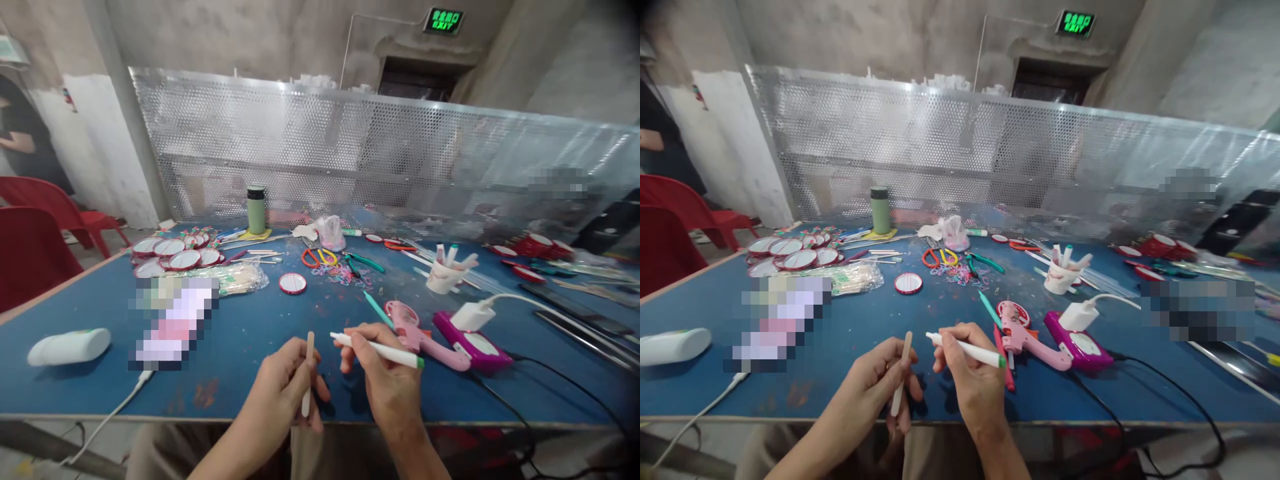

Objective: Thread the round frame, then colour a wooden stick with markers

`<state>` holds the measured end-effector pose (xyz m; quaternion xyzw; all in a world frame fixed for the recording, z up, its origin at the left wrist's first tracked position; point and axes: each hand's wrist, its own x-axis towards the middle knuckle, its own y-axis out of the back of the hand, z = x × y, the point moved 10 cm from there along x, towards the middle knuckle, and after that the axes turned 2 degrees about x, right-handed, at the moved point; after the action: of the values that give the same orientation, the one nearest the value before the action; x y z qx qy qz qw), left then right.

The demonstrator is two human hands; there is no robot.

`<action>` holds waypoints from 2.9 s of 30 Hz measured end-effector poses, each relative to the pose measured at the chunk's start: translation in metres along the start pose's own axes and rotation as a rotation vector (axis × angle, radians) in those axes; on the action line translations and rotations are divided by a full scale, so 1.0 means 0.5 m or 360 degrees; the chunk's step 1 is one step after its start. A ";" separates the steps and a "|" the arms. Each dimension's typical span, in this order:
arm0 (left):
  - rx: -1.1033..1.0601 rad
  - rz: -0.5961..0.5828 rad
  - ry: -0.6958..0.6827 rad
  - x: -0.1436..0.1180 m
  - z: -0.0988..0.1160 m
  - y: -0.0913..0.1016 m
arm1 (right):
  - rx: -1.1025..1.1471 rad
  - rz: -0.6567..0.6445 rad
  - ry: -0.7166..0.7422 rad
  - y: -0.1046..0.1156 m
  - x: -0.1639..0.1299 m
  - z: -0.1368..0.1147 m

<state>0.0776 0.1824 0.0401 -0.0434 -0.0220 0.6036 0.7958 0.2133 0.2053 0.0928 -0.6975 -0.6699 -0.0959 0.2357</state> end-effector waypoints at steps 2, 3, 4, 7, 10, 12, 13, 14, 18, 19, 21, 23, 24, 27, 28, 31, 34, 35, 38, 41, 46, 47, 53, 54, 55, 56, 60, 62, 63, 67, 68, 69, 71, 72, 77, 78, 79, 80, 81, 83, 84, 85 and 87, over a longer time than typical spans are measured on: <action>0.0070 -0.0079 -0.0026 -0.002 0.002 -0.012 | 0.0054 -0.0061 -0.0015 -0.004 0.003 0.008; 0.0117 -0.0113 -0.0041 -0.003 0.004 -0.017 | 0.0076 -0.0085 -0.0026 -0.005 0.005 0.011; 0.0162 -0.0141 -0.0050 -0.004 0.006 -0.021 | 0.0089 -0.0094 -0.0040 -0.005 0.006 0.015; 0.0180 -0.0178 -0.0018 -0.003 0.006 -0.026 | 0.0076 -0.0061 -0.0068 0.000 0.005 0.019; 0.0117 -0.0178 -0.0003 -0.004 0.008 -0.024 | -0.0008 -0.0030 -0.0031 0.002 0.000 0.012; 0.0110 -0.0178 -0.0003 -0.005 0.009 -0.022 | -0.0097 -0.0047 0.0021 -0.002 -0.004 0.002; 0.0117 -0.0176 0.0000 -0.006 0.008 -0.021 | -0.0148 -0.0063 0.0049 -0.005 -0.006 -0.002; 0.0131 -0.0173 0.0004 -0.006 0.008 -0.019 | -0.0198 -0.0080 0.0076 -0.008 -0.008 -0.007; 0.0171 -0.0162 0.0015 -0.006 0.006 -0.017 | -0.0320 -0.0134 0.0147 -0.017 -0.013 -0.021; 0.0165 -0.0162 0.0018 -0.006 0.006 -0.017 | -0.0336 -0.0148 0.0155 -0.019 -0.013 -0.023; 0.0165 -0.0162 0.0016 -0.008 0.007 -0.018 | -0.0369 -0.0170 0.0169 -0.022 -0.015 -0.026; 0.0175 -0.0154 -0.0001 -0.011 0.011 -0.018 | -0.0405 -0.0194 0.0184 -0.025 -0.017 -0.029; 0.0182 -0.0152 -0.0014 -0.012 0.014 -0.018 | -0.0422 -0.0206 0.0189 -0.027 -0.018 -0.031; 0.0194 -0.0153 -0.0055 -0.013 0.020 -0.020 | -0.0475 -0.0230 0.0209 -0.030 -0.020 -0.035; 0.0204 -0.0151 -0.0061 -0.013 0.020 -0.020 | -0.0494 -0.0237 0.0222 -0.030 -0.020 -0.037; 0.0206 -0.0135 -0.0060 -0.012 0.016 -0.019 | -0.0541 -0.0273 0.0281 -0.035 -0.022 -0.043; 0.0170 -0.0137 -0.0066 -0.012 0.013 -0.022 | -0.0567 -0.0293 0.0345 -0.038 -0.024 -0.049; 0.0156 -0.0135 -0.0077 -0.012 0.013 -0.023 | -0.0579 -0.0292 0.0374 -0.039 -0.025 -0.052; 0.0138 -0.0094 -0.0116 -0.010 0.016 -0.025 | -0.0623 -0.0253 0.0484 -0.038 -0.029 -0.064; 0.0144 -0.0058 -0.0137 -0.008 0.018 -0.026 | -0.0662 -0.0203 0.0566 -0.036 -0.033 -0.076; 0.0171 -0.0082 -0.0140 -0.009 0.017 -0.028 | -0.0723 -0.0185 0.0546 -0.037 -0.035 -0.077; 0.0186 -0.0088 -0.0134 -0.009 0.016 -0.028 | -0.0723 -0.0188 0.0544 -0.038 -0.035 -0.077; 0.0246 -0.0083 -0.0114 -0.011 0.015 -0.027 | -0.0745 -0.0206 0.0537 -0.038 -0.034 -0.072; 0.0253 -0.0082 -0.0119 -0.011 0.016 -0.027 | -0.0750 -0.0208 0.0538 -0.039 -0.034 -0.072; 0.0262 -0.0083 -0.0122 -0.011 0.016 -0.027 | -0.0750 -0.0209 0.0539 -0.039 -0.033 -0.073; 0.0274 -0.0083 -0.0122 -0.011 0.016 -0.026 | -0.0747 -0.0208 0.0537 -0.039 -0.033 -0.073; 0.0329 -0.0094 -0.0104 -0.012 0.016 -0.026 | -0.0734 -0.0222 0.0511 -0.042 -0.032 -0.072; 0.0336 -0.0101 -0.0109 -0.013 0.018 -0.027 | -0.0735 -0.0212 0.0496 -0.042 -0.031 -0.071; 0.0336 -0.0101 -0.0110 -0.013 0.019 -0.027 | -0.0736 -0.0203 0.0488 -0.041 -0.031 -0.070; 0.0343 -0.0092 -0.0095 -0.012 0.016 -0.027 | -0.0737 -0.0199 0.0488 -0.041 -0.032 -0.071; 0.0344 -0.0091 -0.0089 -0.012 0.013 -0.027 | -0.0736 -0.0207 0.0495 -0.042 -0.032 -0.072; 0.0347 -0.0091 -0.0089 -0.011 0.011 -0.026 | -0.0735 -0.0212 0.0502 -0.043 -0.032 -0.073; 0.0351 -0.0092 -0.0098 -0.012 0.010 -0.026 | -0.0734 -0.0220 0.0519 -0.043 -0.033 -0.075; 0.0351 -0.0094 -0.0105 -0.012 0.010 -0.026 | -0.0735 -0.0228 0.0529 -0.044 -0.033 -0.076; 0.0351 -0.0102 -0.0118 -0.013 0.017 -0.026 | -0.0747 -0.0275 0.0553 -0.049 -0.034 -0.077; 0.0358 -0.0102 -0.0118 -0.013 0.017 -0.027 | -0.0749 -0.0275 0.0551 -0.049 -0.034 -0.076; 0.0365 -0.0103 -0.0117 -0.013 0.017 -0.027 | -0.0751 -0.0278 0.0549 -0.049 -0.034 -0.075; 0.0369 -0.0103 -0.0114 -0.012 0.017 -0.028 | -0.0753 -0.0281 0.0550 -0.049 -0.034 -0.074; 0.0371 -0.0101 -0.0112 -0.012 0.016 -0.028 | -0.0756 -0.0283 0.0549 -0.049 -0.034 -0.073; 0.0371 -0.0097 -0.0111 -0.011 0.016 -0.028 | -0.0762 -0.0295 0.0540 -0.049 -0.034 -0.071; 0.0373 -0.0095 -0.0111 -0.011 0.016 -0.028 | -0.0764 -0.0300 0.0538 -0.050 -0.035 -0.071; 0.0379 -0.0095 -0.0111 -0.010 0.016 -0.029 | -0.0769 -0.0299 0.0540 -0.050 -0.035 -0.071; 0.0399 -0.0095 -0.0112 -0.009 0.018 -0.029 | -0.0782 -0.0296 0.0545 -0.051 -0.035 -0.073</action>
<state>0.0892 0.1744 0.0503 0.0782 0.0244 0.5787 0.8114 0.1937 0.1728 0.1218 -0.6431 -0.6380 -0.3922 0.1598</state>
